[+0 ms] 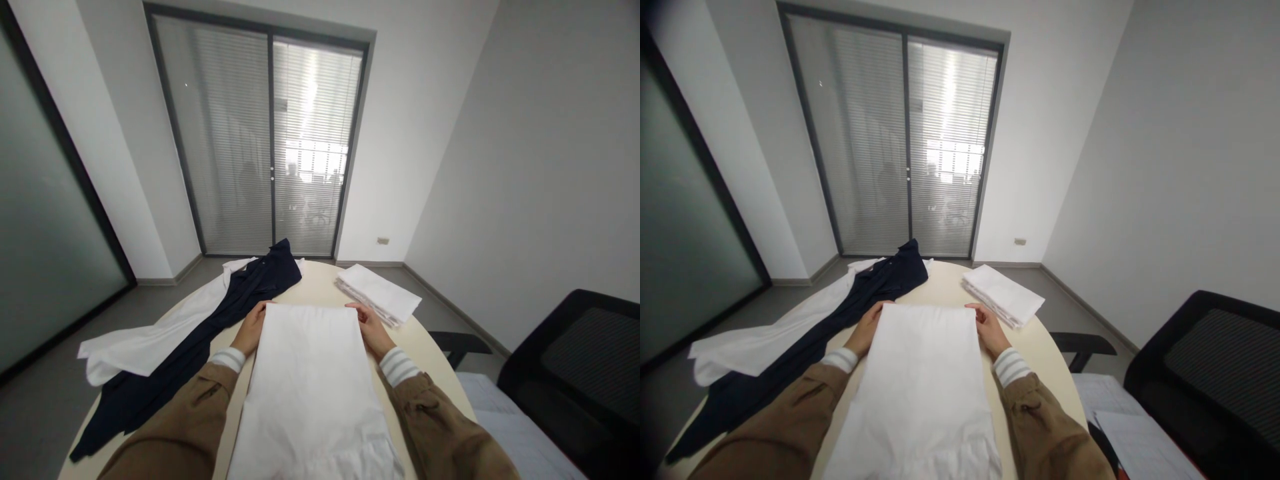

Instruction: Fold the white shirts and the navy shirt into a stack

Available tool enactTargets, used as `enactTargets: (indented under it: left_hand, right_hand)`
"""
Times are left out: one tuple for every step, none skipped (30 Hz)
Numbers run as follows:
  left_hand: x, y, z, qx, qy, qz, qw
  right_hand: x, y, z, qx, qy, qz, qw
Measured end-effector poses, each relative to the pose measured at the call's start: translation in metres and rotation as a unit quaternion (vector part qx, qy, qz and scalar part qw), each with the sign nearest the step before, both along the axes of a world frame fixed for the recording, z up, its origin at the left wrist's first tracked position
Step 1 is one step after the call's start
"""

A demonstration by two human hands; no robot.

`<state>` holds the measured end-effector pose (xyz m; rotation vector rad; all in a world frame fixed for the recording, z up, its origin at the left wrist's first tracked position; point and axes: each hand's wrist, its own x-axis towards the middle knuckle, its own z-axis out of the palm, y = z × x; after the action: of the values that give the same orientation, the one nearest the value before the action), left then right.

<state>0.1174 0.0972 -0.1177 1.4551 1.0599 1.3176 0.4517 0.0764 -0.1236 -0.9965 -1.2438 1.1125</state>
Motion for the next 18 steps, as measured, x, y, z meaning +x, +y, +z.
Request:
enactTargets:
  left_hand:
    - [0.0, 0.0, 0.0, -0.02, -0.018, -0.005, 1.0]
    - [0.001, 0.001, -0.001, -0.038, -0.033, -0.008, 0.999]
    - [0.001, 0.002, -0.002, -0.051, -0.047, -0.008, 0.998]
    - [0.001, 0.002, -0.003, -0.061, -0.059, -0.003, 0.996]
    - [0.002, 0.003, -0.004, -0.066, -0.068, 0.004, 0.995]
    - [0.003, 0.003, -0.004, -0.069, -0.075, 0.014, 0.995]
    - [0.004, 0.003, -0.004, -0.071, -0.08, 0.022, 0.994]
    - [0.005, 0.003, -0.004, -0.073, -0.082, 0.026, 0.994]
    - [0.006, 0.002, -0.004, -0.074, -0.083, 0.029, 0.993]
    - [0.006, 0.001, -0.003, -0.074, -0.081, 0.03, 0.993]
    - [0.007, 0.0, -0.002, -0.075, -0.081, 0.031, 0.993]
    - [0.007, -0.001, -0.001, -0.075, -0.08, 0.032, 0.993]
    - [0.007, -0.002, 0.0, -0.075, -0.078, 0.032, 0.994]
    - [0.008, -0.003, 0.001, -0.075, -0.077, 0.031, 0.994]
    - [0.007, -0.004, 0.002, -0.077, -0.077, 0.03, 0.994]
    - [0.007, -0.005, 0.003, -0.081, -0.08, 0.029, 0.993]
    - [0.007, -0.005, 0.004, -0.088, -0.087, 0.028, 0.992]
    - [0.008, -0.006, 0.005, -0.095, -0.095, 0.027, 0.991]
  right_hand:
    - [0.0, 0.001, 0.0, 0.001, -0.006, -0.002, 1.0]
    - [0.0, 0.002, -0.001, -0.001, -0.006, -0.005, 1.0]
    - [0.0, 0.003, -0.001, -0.006, 0.0, -0.009, 1.0]
    - [0.0, 0.005, -0.002, -0.011, 0.012, -0.019, 1.0]
    - [-0.001, 0.006, -0.002, -0.016, 0.028, -0.029, 0.999]
    - [-0.002, 0.007, -0.003, -0.022, 0.045, -0.039, 0.998]
    - [-0.003, 0.008, -0.003, -0.027, 0.062, -0.046, 0.997]
    - [-0.004, 0.008, -0.003, -0.033, 0.075, -0.05, 0.995]
    - [-0.005, 0.008, -0.002, -0.04, 0.081, -0.048, 0.995]
    - [-0.006, 0.007, -0.001, -0.047, 0.082, -0.041, 0.995]
    - [-0.007, 0.005, 0.0, -0.055, 0.081, -0.033, 0.995]
    - [-0.008, 0.003, 0.002, -0.062, 0.079, -0.024, 0.995]
    - [-0.009, 0.0, 0.004, -0.071, 0.078, -0.015, 0.994]
    - [-0.01, -0.003, 0.006, -0.08, 0.077, -0.006, 0.994]
    - [-0.012, -0.006, 0.008, -0.086, 0.078, 0.005, 0.993]
    - [-0.013, -0.008, 0.01, -0.091, 0.078, 0.014, 0.993]
    - [-0.014, -0.01, 0.012, -0.093, 0.077, 0.024, 0.992]
    - [-0.016, -0.012, 0.013, -0.094, 0.076, 0.031, 0.992]
